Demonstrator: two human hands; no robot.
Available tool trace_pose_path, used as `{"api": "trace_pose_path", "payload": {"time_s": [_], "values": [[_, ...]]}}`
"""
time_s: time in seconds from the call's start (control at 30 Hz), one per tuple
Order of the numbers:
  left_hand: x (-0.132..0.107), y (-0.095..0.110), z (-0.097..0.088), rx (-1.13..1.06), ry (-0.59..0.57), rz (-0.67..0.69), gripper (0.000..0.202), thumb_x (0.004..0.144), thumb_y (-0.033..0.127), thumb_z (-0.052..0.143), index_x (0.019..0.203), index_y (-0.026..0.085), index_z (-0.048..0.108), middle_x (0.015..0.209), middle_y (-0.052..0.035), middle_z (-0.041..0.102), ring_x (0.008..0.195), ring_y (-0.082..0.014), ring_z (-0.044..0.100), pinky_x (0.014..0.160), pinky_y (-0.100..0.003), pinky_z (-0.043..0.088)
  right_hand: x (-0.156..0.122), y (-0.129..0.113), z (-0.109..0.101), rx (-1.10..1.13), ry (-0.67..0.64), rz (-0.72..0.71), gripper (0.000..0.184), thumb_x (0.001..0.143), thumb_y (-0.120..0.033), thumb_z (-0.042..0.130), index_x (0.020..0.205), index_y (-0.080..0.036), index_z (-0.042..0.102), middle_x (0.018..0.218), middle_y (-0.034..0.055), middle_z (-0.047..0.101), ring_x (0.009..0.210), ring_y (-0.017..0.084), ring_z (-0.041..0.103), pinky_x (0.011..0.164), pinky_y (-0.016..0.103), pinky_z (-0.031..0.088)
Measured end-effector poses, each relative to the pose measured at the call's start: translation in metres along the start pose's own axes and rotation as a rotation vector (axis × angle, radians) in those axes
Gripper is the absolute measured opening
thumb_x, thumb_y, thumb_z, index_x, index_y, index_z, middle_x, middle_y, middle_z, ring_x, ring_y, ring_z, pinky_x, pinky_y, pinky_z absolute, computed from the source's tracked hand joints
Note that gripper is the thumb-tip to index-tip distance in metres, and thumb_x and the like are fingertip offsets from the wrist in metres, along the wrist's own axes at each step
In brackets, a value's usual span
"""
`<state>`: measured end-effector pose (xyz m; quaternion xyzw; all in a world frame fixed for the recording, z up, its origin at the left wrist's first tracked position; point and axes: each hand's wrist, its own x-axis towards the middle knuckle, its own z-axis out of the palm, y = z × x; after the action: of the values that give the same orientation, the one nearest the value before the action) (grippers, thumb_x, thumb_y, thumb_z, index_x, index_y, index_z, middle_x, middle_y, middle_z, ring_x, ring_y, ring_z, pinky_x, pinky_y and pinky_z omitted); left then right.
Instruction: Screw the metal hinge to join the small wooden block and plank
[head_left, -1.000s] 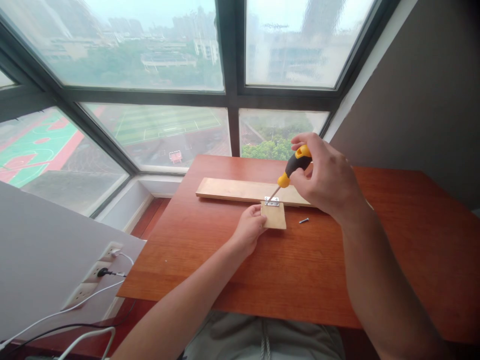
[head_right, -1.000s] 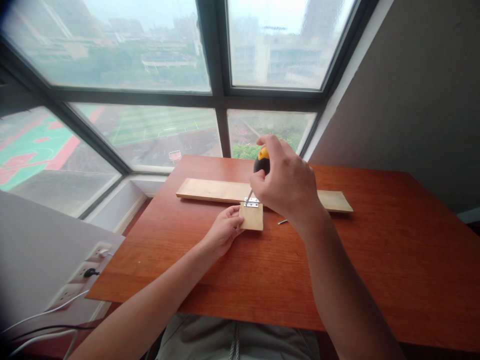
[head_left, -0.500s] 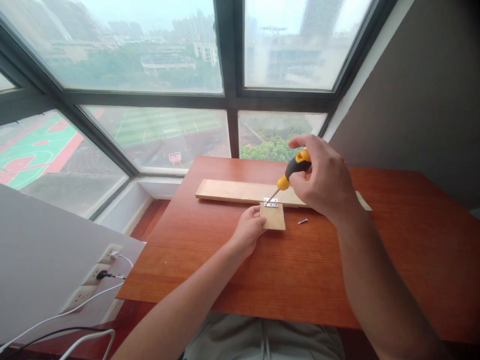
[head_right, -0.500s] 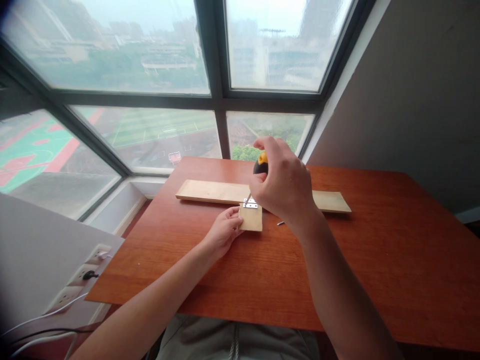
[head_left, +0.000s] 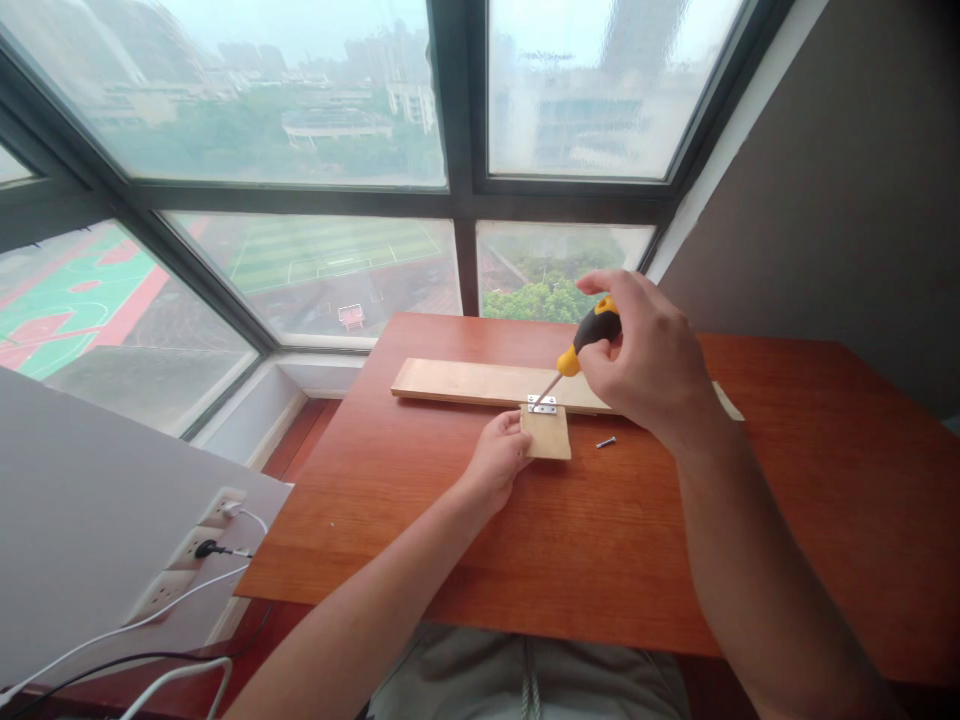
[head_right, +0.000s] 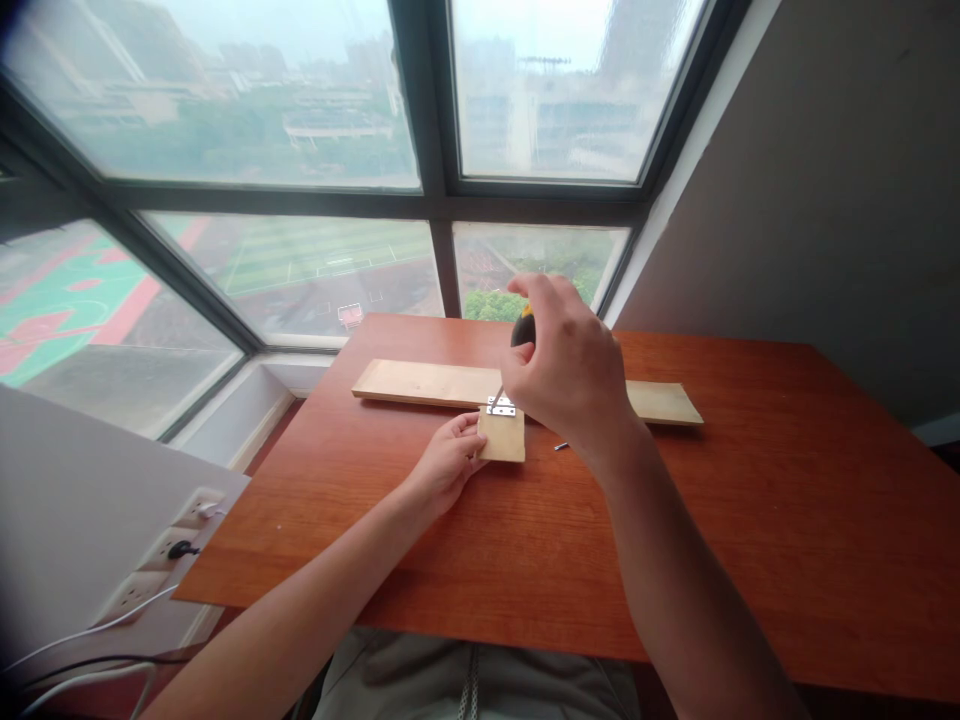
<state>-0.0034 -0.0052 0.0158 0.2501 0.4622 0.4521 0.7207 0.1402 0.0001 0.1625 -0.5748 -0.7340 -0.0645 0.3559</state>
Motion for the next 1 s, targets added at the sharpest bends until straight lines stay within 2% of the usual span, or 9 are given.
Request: {"api": "trace_pose_path", "payload": {"time_s": [0.13,0.27,0.37,0.47,0.6,0.7,0.8,0.87,1.0], "values": [[0.0006,-0.0004,-0.0006,-0.003,0.000,-0.001,0.038,0.063,-0.004,0.059,0.098,0.012,0.065,0.092,-0.0109,0.074,0.081,-0.0186,0.071,0.070,-0.026,0.057,-0.0002,-0.0012,0.0003,-0.046,0.003,-0.012,0.049,0.079,-0.022,0.055,0.128,-0.024,0.055,0.127,0.0112,0.063,0.102,0.030,0.063,0.072,0.039,0.050],[0.0001,-0.0001,0.0005,-0.004,0.006,-0.003,0.039,0.063,-0.004,0.059,0.098,0.012,0.065,0.094,-0.0109,0.074,0.082,-0.0185,0.071,0.070,-0.025,0.057,0.0017,-0.0002,0.0021,-0.153,0.033,0.086,0.038,0.090,-0.038,0.053,0.124,-0.024,0.059,0.111,0.0101,0.069,0.092,0.029,0.064,0.070,0.038,0.047],[0.0004,-0.0005,0.0004,-0.001,0.004,-0.007,0.039,0.064,-0.004,0.057,0.099,0.011,0.064,0.095,-0.0114,0.074,0.082,-0.0184,0.070,0.070,-0.025,0.057,0.0016,0.0024,0.0005,-0.139,0.006,0.098,0.036,0.090,-0.032,0.050,0.124,-0.025,0.059,0.107,0.0088,0.070,0.088,0.027,0.065,0.069,0.037,0.047],[0.0013,-0.0011,-0.0004,0.001,-0.003,-0.004,0.038,0.065,-0.004,0.057,0.100,0.011,0.064,0.096,-0.0115,0.074,0.082,-0.0180,0.070,0.069,-0.025,0.057,-0.0002,0.0033,-0.0031,-0.044,-0.027,0.021,0.050,0.081,-0.022,0.053,0.131,-0.024,0.054,0.120,0.0096,0.067,0.092,0.027,0.065,0.067,0.036,0.048],[0.0017,-0.0012,-0.0009,-0.006,-0.004,-0.001,0.039,0.064,-0.004,0.057,0.100,0.011,0.065,0.095,-0.0111,0.074,0.083,-0.0186,0.071,0.069,-0.025,0.057,-0.0010,0.0011,-0.0032,-0.042,-0.033,-0.021,0.055,0.079,-0.026,0.056,0.134,-0.023,0.052,0.129,0.0113,0.063,0.093,0.028,0.064,0.066,0.037,0.048],[0.0012,-0.0007,-0.0006,-0.003,0.001,-0.007,0.039,0.064,-0.004,0.057,0.099,0.011,0.065,0.095,-0.0115,0.074,0.083,-0.0191,0.071,0.070,-0.026,0.057,0.0009,0.0005,0.0004,-0.114,0.012,0.040,0.043,0.084,-0.037,0.058,0.125,-0.024,0.058,0.114,0.0097,0.069,0.088,0.028,0.064,0.066,0.037,0.047],[0.0009,-0.0008,-0.0005,-0.008,-0.003,-0.009,0.039,0.064,-0.004,0.058,0.100,0.012,0.066,0.095,-0.0115,0.075,0.084,-0.0198,0.071,0.072,-0.027,0.058,0.0019,0.0019,0.0012,-0.103,-0.001,0.052,0.026,0.087,-0.036,0.055,0.109,-0.025,0.063,0.094,0.0061,0.071,0.081,0.026,0.064,0.066,0.035,0.045],[0.0010,-0.0012,-0.0007,-0.016,-0.009,-0.009,0.039,0.064,-0.003,0.059,0.100,0.012,0.066,0.095,-0.0112,0.075,0.085,-0.0200,0.071,0.073,-0.027,0.057,0.0008,0.0027,-0.0010,-0.059,-0.030,0.026,0.026,0.084,-0.027,0.055,0.109,-0.025,0.062,0.099,0.0061,0.071,0.081,0.024,0.064,0.066,0.034,0.045],[0.0010,-0.0013,-0.0008,-0.022,-0.009,-0.006,0.038,0.064,-0.003,0.059,0.098,0.012,0.066,0.094,-0.0108,0.075,0.086,-0.0196,0.071,0.071,-0.026,0.057,-0.0028,0.0016,-0.0072,-0.050,-0.080,-0.019,0.045,0.075,-0.019,0.057,0.120,-0.024,0.056,0.119,0.0079,0.066,0.078,0.022,0.063,0.063,0.033,0.045]]}}
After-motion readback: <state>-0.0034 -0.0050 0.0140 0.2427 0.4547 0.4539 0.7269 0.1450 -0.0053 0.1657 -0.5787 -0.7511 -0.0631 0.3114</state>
